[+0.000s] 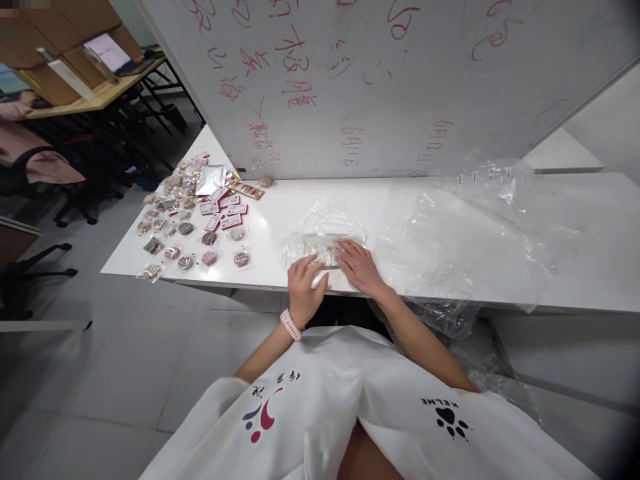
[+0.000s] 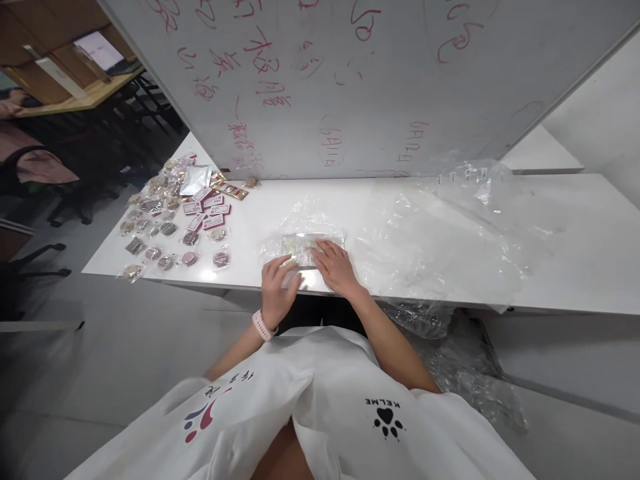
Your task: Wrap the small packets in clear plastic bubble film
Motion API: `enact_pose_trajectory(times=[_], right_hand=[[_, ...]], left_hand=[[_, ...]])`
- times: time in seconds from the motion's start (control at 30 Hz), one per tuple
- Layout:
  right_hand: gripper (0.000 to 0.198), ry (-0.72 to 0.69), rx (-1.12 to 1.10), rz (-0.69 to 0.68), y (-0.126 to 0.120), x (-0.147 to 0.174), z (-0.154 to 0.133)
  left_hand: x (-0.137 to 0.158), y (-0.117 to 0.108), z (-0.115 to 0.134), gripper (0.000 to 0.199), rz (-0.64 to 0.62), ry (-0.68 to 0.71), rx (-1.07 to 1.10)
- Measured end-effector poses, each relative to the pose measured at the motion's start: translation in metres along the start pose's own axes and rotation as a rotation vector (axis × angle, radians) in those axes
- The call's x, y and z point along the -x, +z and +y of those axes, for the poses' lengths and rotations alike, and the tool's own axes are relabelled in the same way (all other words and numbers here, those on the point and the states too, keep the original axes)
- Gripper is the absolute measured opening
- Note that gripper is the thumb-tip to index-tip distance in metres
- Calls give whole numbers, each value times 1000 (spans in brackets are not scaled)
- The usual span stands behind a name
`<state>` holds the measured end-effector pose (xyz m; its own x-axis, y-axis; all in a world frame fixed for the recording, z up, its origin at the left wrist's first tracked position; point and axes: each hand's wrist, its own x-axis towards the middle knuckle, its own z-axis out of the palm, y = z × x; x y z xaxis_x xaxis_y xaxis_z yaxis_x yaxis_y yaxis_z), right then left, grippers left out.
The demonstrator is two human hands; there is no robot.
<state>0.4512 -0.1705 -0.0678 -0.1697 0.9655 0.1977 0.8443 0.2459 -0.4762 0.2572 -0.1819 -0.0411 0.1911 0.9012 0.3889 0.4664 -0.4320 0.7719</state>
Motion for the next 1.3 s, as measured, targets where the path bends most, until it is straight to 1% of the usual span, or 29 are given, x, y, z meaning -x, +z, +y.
enact_pose_trajectory(times=[0.07,0.1,0.13,0.17,0.2,0.23,0.27,0.3,0.37,0.43,0.5,0.57,0.63,0.67,0.73,0.77,0.83,0.93,1.0,1.07,1.17,1.23,1.3], right_hand=[[49,-2,79,-47,-3,1,-4],[50,-12,112,-65,-4,2,-5],[51,-24,137,-79,-5,2,-7],[52,-37,155,-90,-6,2,-8],[53,-47,164,-95,-6,2,-8],[53,-56,166,-98,-7,3,-7],[53,-63,162,-99,-7,3,-7],[52,-71,153,-99,-7,3,-7],[51,-81,129,-96,-7,3,-7],[50,-81,111,-96,-7,2,-10],[49,-64,110,-101,-8,2,-12],[47,-44,112,-112,-10,1,-11],[46,-52,81,-135,-14,0,-4],[46,-76,49,-158,-18,-1,2],[50,-142,-25,-219,-26,-2,15],[52,-168,-50,-244,-30,-3,20],[55,-193,-58,-262,-35,-5,26],[57,-207,-22,-224,-36,-6,22],[55,-213,-5,-184,-36,-6,15],[52,-210,-13,-146,-39,-7,9],[43,-173,-95,-130,-52,-13,6],[39,-108,-172,-149,-64,-24,7],[37,-14,-257,-157,-74,-40,11]], left_hand=[[17,-16,5,30,167,-393,359],[19,-24,5,31,212,-584,552],[17,-32,4,30,230,-745,733],[10,-39,1,26,225,-862,881],[-1,-44,-3,22,200,-929,976],[-14,-48,-8,20,162,-949,1010],[-29,-49,-11,24,115,-929,980],[-43,-47,-14,31,62,-876,895],[-64,-35,-16,44,-37,-685,610],[-72,-16,-13,49,-150,-413,264],[-67,1,-8,49,-285,-114,-76],[-58,10,-7,55,-404,141,-352],[-53,8,-13,63,-491,327,-516],[-54,3,-18,66,-532,395,-553],[-60,-7,-29,68,-604,489,-573],[-64,-11,-35,66,-623,516,-568],[-73,-16,-45,61,-622,538,-548],[-78,-13,-52,51,-579,539,-516],[-77,-12,-50,46,-551,520,-505],[-77,-14,-43,40,-553,457,-500],[-90,-23,-29,35,-623,297,-449],[-110,-29,-22,37,-669,196,-353],[-137,-30,-21,39,-688,101,-226]])
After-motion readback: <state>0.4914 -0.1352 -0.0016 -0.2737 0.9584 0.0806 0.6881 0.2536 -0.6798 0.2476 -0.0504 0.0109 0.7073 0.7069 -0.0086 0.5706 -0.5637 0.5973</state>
